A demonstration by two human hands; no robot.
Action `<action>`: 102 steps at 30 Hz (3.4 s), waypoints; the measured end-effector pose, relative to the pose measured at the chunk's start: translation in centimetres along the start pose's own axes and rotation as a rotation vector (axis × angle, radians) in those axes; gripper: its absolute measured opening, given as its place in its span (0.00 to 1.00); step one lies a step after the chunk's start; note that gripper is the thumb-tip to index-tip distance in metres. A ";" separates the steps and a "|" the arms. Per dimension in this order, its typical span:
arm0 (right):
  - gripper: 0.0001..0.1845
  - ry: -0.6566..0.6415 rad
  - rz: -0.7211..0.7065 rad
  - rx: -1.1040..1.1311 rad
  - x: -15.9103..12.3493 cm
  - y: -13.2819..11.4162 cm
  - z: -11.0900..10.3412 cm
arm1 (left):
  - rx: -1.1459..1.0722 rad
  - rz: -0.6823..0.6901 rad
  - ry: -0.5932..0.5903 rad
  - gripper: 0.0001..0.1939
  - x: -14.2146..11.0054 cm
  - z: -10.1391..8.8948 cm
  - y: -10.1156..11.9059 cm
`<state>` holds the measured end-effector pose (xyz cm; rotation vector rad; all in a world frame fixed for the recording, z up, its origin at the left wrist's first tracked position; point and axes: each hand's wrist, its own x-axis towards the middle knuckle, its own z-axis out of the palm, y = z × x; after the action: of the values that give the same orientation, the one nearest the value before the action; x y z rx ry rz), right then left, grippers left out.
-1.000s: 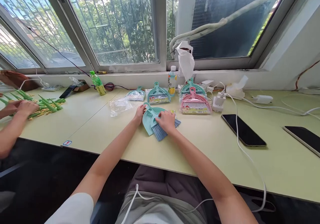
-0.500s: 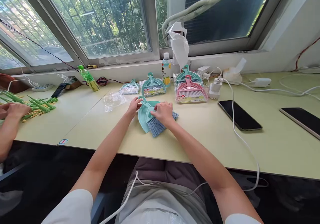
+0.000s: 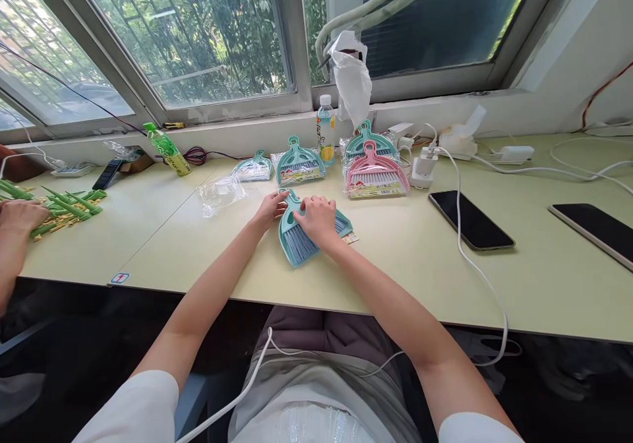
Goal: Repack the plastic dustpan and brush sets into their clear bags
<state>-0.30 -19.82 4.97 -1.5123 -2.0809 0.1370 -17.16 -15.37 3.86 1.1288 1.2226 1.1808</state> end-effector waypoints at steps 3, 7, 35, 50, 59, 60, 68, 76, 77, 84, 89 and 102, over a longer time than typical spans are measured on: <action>0.12 0.000 0.001 0.014 0.0 0.0 -0.2 | -0.013 0.003 -0.002 0.26 0.1 -0.3 0.1; 0.13 -0.014 -0.009 -0.032 -0.1 0.0 0.0 | -0.027 -0.017 0.011 0.28 0.1 -0.6 0.3; 0.09 -0.004 -0.104 -0.042 -0.3 -0.1 -0.3 | 0.010 0.066 -0.069 0.25 -0.5 -0.9 1.1; 0.08 -0.054 -0.175 0.108 0.5 1.0 0.5 | -0.012 0.051 -0.100 0.24 -0.6 -1.0 1.1; 0.09 -0.052 -0.184 0.096 0.5 0.9 0.9 | -0.035 -0.037 0.087 0.19 0.0 -0.1 0.6; 0.09 -0.048 -0.190 0.082 0.4 0.8 0.8 | -0.038 -0.036 0.111 0.18 0.0 -0.1 0.5; 0.09 -0.057 -0.181 0.057 0.2 0.3 0.4 | -0.057 0.044 0.122 0.17 -0.2 0.1 0.1; 0.12 -0.148 -0.248 -0.055 0.5 0.5 1.0 | -0.033 0.010 0.140 0.16 -0.2 0.3 0.0; 0.13 -0.162 -0.255 -0.073 0.5 0.5 1.0 | -0.030 0.002 0.143 0.16 -0.2 0.3 0.0; 0.14 -0.099 -0.244 -0.046 0.4 0.1 0.0 | -0.003 0.043 0.129 0.19 -0.3 0.2 0.9; 0.15 0.110 -0.253 0.053 0.7 -0.1 -2.2 | 0.012 0.158 0.067 0.25 -0.7 -0.3 2.6; 0.27 -0.621 0.084 0.656 2.8 4.6 -3.4 | 0.064 0.139 -0.145 0.30 -1.2 2.3 0.6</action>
<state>4.72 -16.46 7.06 -1.2180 -2.0792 1.3236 -14.84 -16.47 4.59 1.3417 1.0910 1.1481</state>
